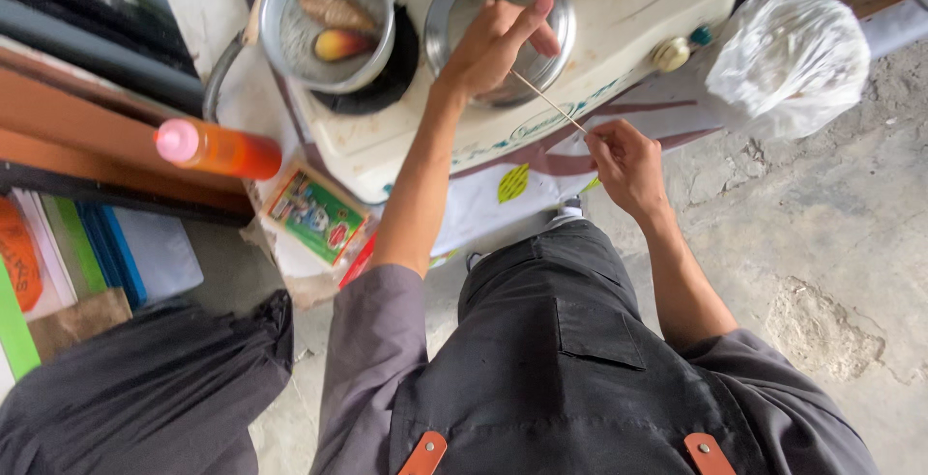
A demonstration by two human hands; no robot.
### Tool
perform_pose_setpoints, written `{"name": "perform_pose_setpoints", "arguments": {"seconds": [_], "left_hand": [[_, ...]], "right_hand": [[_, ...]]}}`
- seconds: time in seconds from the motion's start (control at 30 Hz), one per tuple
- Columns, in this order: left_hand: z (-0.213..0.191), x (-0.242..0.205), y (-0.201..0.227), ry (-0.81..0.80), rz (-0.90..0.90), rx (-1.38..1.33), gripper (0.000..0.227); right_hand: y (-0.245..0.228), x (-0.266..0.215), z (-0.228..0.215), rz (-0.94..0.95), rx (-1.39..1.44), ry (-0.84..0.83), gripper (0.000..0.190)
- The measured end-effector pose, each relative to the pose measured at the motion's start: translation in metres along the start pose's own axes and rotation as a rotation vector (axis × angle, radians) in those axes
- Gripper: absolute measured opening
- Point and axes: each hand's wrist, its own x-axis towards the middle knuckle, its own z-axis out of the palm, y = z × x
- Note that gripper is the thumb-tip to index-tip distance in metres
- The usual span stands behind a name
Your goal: The person pours water from a large jug into a pot, carries the pot to a work area, assembles a steamer by placing a rack and lid on the pot, and then places the assembled steamer onto a portable gas stove and ignites it with a match.
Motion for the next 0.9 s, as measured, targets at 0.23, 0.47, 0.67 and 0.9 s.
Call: {"name": "perform_pose_setpoints", "arguments": {"seconds": [0.23, 0.47, 0.67, 0.9], "left_hand": [[0.076, 0.059, -0.001, 0.813, 0.331, -0.101, 0.04], [0.223, 0.039, -0.034, 0.843, 0.015, -0.192, 0.026], [0.282, 0.042, -0.037, 0.597, -0.019, 0.171, 0.015], [0.289, 0.074, -0.054, 0.437, 0.105, 0.561, 0.04]], "right_hand": [[0.062, 0.05, -0.068, 0.172, 0.217, 0.036, 0.014], [0.1, 0.101, -0.09, 0.192, 0.185, 0.114, 0.018], [0.107, 0.124, -0.098, 0.24, 0.048, 0.09, 0.021], [0.123, 0.153, -0.1, 0.15, 0.031, 0.101, 0.022]]}}
